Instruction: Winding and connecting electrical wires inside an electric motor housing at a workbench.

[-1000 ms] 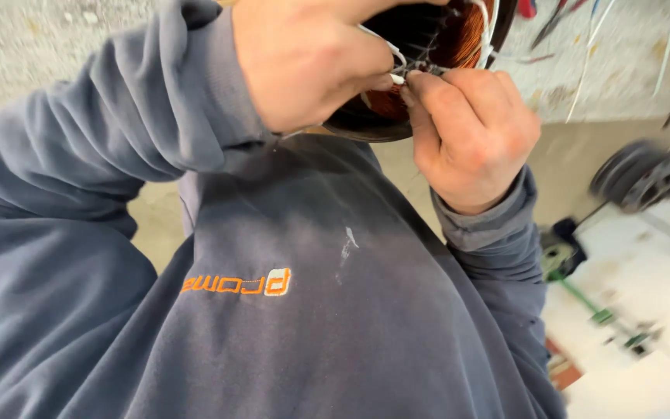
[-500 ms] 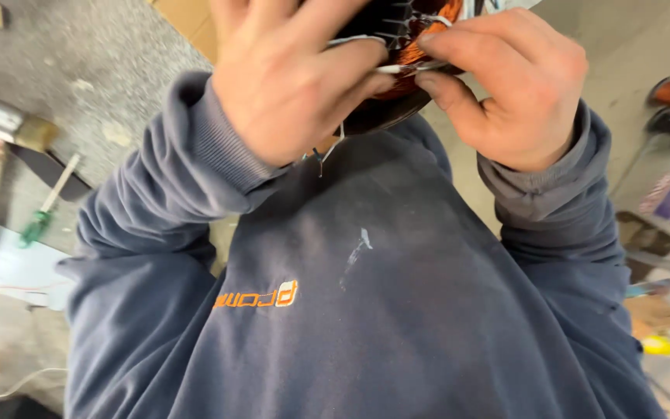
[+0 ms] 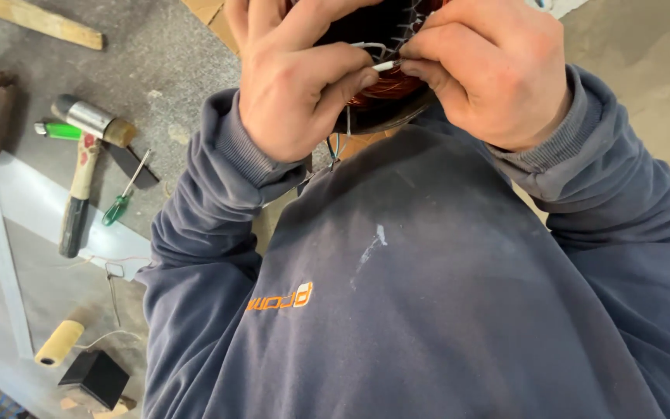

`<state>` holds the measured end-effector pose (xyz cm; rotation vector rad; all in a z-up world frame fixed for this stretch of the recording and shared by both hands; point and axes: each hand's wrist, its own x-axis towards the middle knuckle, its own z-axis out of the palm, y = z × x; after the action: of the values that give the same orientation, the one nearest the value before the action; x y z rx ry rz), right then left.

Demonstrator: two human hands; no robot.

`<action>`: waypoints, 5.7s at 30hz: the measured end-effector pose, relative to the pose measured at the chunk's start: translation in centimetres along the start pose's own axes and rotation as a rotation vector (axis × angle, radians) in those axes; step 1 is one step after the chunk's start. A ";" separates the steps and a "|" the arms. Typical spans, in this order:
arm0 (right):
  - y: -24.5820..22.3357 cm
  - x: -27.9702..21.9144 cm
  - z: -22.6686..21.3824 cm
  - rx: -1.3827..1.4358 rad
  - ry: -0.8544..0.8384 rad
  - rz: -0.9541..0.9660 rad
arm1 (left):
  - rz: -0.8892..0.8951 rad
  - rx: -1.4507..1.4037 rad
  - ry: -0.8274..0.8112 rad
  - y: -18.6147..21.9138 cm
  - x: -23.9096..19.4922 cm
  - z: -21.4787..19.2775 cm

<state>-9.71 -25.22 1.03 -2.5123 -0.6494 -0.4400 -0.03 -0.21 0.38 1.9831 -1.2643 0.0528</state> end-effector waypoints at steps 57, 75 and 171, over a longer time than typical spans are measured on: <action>-1.9 2.7 -2.3 0.375 -0.225 0.292 | 0.070 -0.107 -0.148 -0.4 1.3 -1.0; 1.8 3.3 -2.7 0.367 -0.277 -0.004 | -0.138 0.127 -0.009 3.4 0.1 0.5; 0.9 7.7 -4.0 -0.186 -0.521 -0.323 | -0.018 -0.001 0.355 -1.7 -1.5 4.6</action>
<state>-3.55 -25.27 7.20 -2.7215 -1.2744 0.0634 -1.05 -1.53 -4.48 1.8814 -1.0147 0.3786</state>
